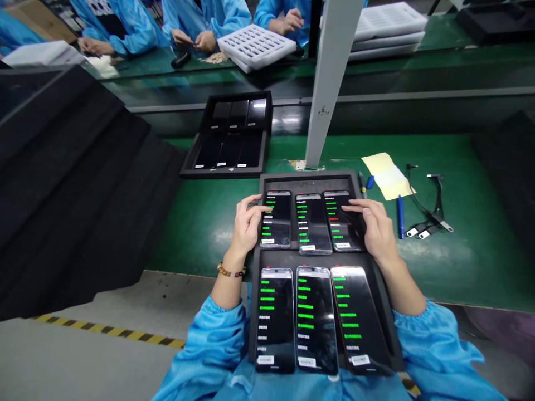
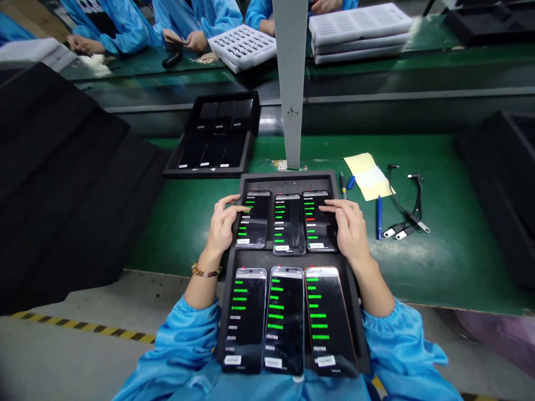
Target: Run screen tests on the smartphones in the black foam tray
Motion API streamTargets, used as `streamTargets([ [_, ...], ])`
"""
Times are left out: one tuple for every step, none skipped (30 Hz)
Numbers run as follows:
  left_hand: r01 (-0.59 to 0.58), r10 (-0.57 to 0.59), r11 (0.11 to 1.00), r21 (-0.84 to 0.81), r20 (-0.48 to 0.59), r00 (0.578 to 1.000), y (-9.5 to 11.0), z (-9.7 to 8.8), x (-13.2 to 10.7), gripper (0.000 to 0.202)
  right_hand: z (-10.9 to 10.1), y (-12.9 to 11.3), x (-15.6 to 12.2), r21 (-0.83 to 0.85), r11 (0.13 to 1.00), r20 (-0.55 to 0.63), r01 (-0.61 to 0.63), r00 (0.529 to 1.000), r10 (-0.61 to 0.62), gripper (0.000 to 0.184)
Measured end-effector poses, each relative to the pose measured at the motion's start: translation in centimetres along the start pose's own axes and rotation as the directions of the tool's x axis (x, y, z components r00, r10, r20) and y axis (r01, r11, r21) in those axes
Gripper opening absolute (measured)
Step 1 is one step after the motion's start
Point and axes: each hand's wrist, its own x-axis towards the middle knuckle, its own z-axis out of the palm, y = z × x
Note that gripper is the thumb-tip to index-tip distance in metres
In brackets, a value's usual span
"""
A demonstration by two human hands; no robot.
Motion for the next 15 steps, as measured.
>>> streamTargets([
  [0.003, -0.003, 1.0, 0.01, 0.004, 1.0, 0.0, 0.0, 0.0, 0.048, 0.0, 0.1, 0.0, -0.015, 1.0, 0.009, -0.001, 1.0, 0.001, 0.044],
  [0.004, -0.004, 1.0, 0.017, 0.006, 1.0, 0.0, 0.0, 0.0, 0.049, 0.1, 0.1, 0.0, -0.026, 1.0, 0.016, -0.001, 1.0, 0.002, 0.043],
  [0.006, -0.006, 1.0, 0.022, 0.008, 1.0, -0.1, 0.1, 0.1, 0.05, 0.1, 0.3, 0.1, -0.032, 0.999, 0.019, 0.001, 1.0, 0.0, 0.043],
  [0.008, -0.008, 1.0, 0.027, 0.008, 1.0, -0.1, 0.1, 0.1, 0.05, 0.2, 0.4, 0.1, -0.033, 0.999, 0.02, 0.002, 1.0, -0.002, 0.043],
  [0.01, -0.01, 0.999, 0.031, 0.008, 1.0, -0.2, 0.1, 0.1, 0.051, 0.2, 0.5, 0.1, -0.03, 1.0, 0.02, 0.004, 1.0, -0.003, 0.043],
  [0.011, -0.012, 0.999, 0.033, 0.009, 1.0, -0.3, 0.2, 0.1, 0.051, 0.2, 0.6, 0.1, -0.025, 1.0, 0.02, 0.003, 1.0, -0.002, 0.043],
  [0.013, -0.013, 0.999, 0.032, 0.011, 1.0, -0.3, 0.2, 0.1, 0.051, 0.2, 0.7, 0.1, -0.022, 1.0, 0.019, 0.001, 1.0, 0.0, 0.043],
  [0.014, -0.014, 0.999, 0.03, 0.01, 1.0, -0.4, 0.3, 0.1, 0.05, 0.1, 0.6, 0.1, -0.026, 1.0, 0.02, 0.001, 1.0, 0.0, 0.043],
  [0.015, -0.015, 0.999, 0.028, 0.01, 1.0, -0.4, 0.3, 0.0, 0.05, -0.1, 0.4, 0.1, -0.037, 0.999, 0.031, 0.008, 1.0, -0.007, 0.043],
  [0.017, -0.017, 1.0, 0.026, 0.01, 1.0, -0.5, 0.3, 0.0, 0.049, -0.2, 0.0, 0.1, -0.053, 0.998, 0.058, 0.027, 0.998, -0.024, 0.043],
  [0.019, -0.019, 1.0, 0.025, 0.009, 1.0, -0.5, 0.4, 0.0, 0.048, -0.4, -0.5, 0.1, -0.068, 0.996, 0.111, 0.063, 0.992, -0.055, 0.043],
  [0.018, -0.018, 1.0, 0.024, 0.007, 1.0, -0.5, 0.4, 0.0, 0.047, -0.5, -1.1, 0.1, -0.075, 0.99, 0.188, 0.116, 0.977, -0.1, 0.043],
  [0.012, -0.012, 1.0, 0.024, 0.007, 1.0, -0.5, 0.3, -0.1, 0.046, -0.6, -1.9, 0.1, -0.07, 0.981, 0.279, 0.178, 0.948, -0.152, 0.043],
  [0.003, -0.004, 1.0, 0.024, 0.01, 1.0, -0.5, 0.3, -0.1, 0.045, -0.5, -2.6, 0.3, -0.055, 0.97, 0.37, 0.237, 0.907, -0.201, 0.043],
  [-0.007, 0.007, 1.0, 0.024, 0.014, 1.0, -0.4, 0.3, -0.1, 0.045, -0.4, -3.2, 0.5, -0.04, 0.958, 0.443, 0.283, 0.865, -0.237, 0.042],
])
